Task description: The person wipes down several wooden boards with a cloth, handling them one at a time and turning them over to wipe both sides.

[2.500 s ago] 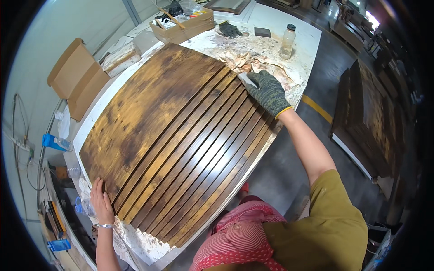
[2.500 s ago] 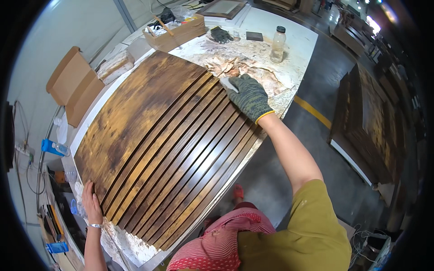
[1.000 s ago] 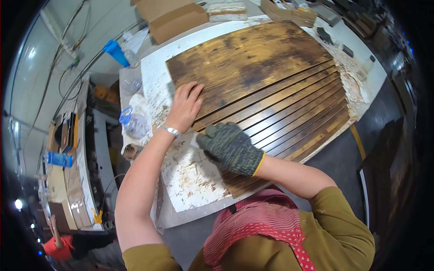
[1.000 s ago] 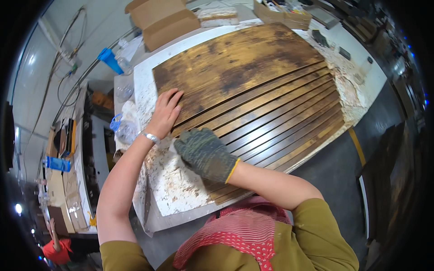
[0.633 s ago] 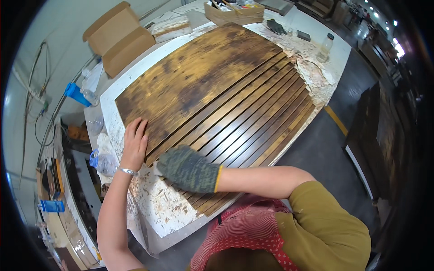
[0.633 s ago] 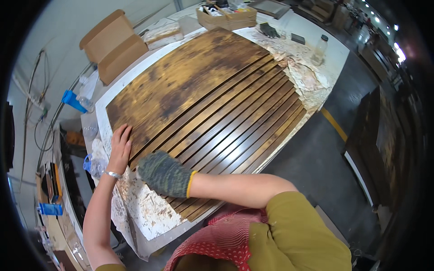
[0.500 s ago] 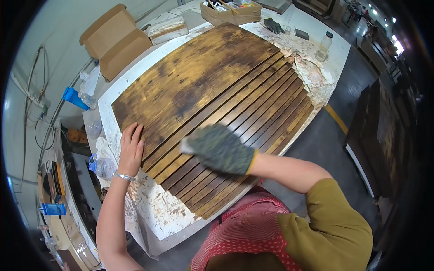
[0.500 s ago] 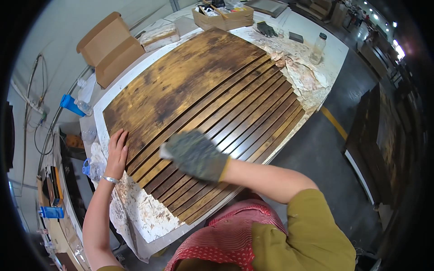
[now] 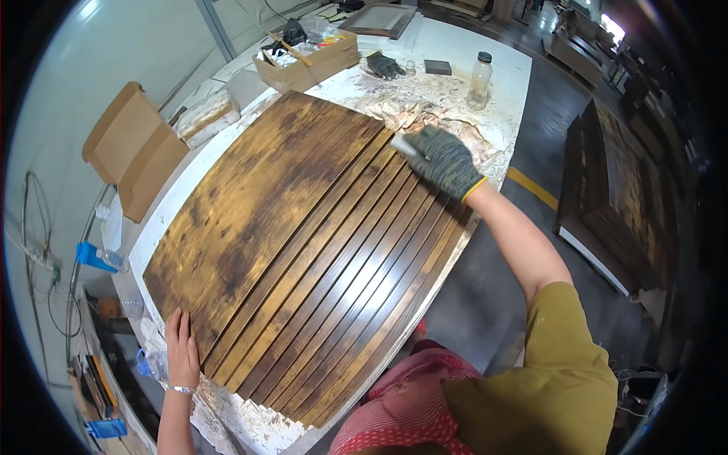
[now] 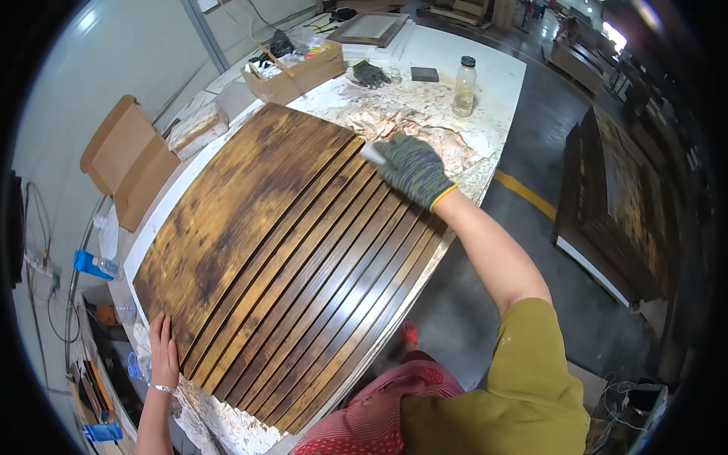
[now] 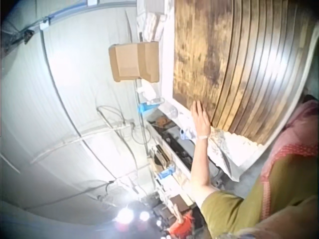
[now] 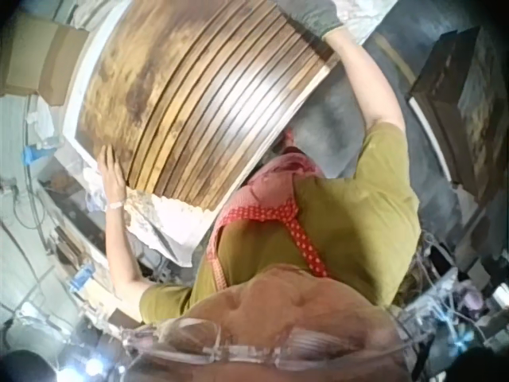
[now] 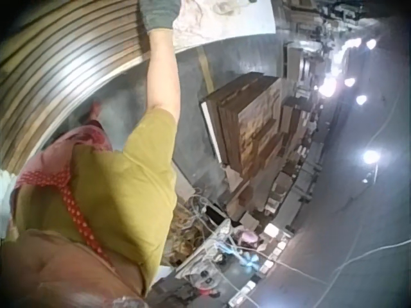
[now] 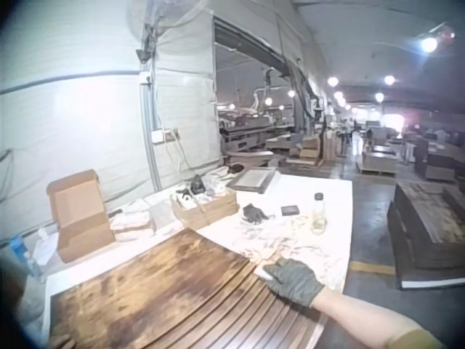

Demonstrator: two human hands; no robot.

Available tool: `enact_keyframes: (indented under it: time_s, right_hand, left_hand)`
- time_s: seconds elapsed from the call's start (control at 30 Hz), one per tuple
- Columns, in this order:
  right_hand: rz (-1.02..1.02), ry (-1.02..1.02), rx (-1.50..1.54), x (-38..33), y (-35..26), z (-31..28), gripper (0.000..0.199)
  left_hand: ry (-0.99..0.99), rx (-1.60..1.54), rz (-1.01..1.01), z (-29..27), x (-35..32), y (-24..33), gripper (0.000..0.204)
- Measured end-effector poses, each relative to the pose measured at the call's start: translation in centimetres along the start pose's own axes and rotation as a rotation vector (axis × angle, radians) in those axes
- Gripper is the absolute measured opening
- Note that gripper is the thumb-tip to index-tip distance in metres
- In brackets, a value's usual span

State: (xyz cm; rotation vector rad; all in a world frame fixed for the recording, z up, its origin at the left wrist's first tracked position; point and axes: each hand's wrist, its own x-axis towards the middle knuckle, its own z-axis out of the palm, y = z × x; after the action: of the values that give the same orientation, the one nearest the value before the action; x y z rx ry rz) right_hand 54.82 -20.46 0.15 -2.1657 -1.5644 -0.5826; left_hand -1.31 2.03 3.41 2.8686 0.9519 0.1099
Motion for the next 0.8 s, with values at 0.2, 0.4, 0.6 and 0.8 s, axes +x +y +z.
enact_keyframes:
  time_s: [0.2,0.4,0.6,0.8]
  right_hand:
    - [0.370,-0.051,0.115,2.3,1.9,-0.8,0.040]
    - [0.130,-0.231,0.032,2.3,-5.7,0.1,0.038]
    - [0.130,-0.101,0.141,3.0,-7.0,-2.1,0.038]
    - [0.035,-0.058,0.089,1.0,-13.2,-1.5,0.028]
  left_hand:
    - [-0.025,0.010,-0.039,-0.4,0.1,0.6,0.051]
    - [-0.018,0.031,-0.035,-0.6,0.5,0.9,0.050]
    - [-0.024,0.015,-0.072,-0.4,-0.4,0.4,0.048]
    - [0.059,0.021,-0.035,0.6,-0.3,-0.3,0.044]
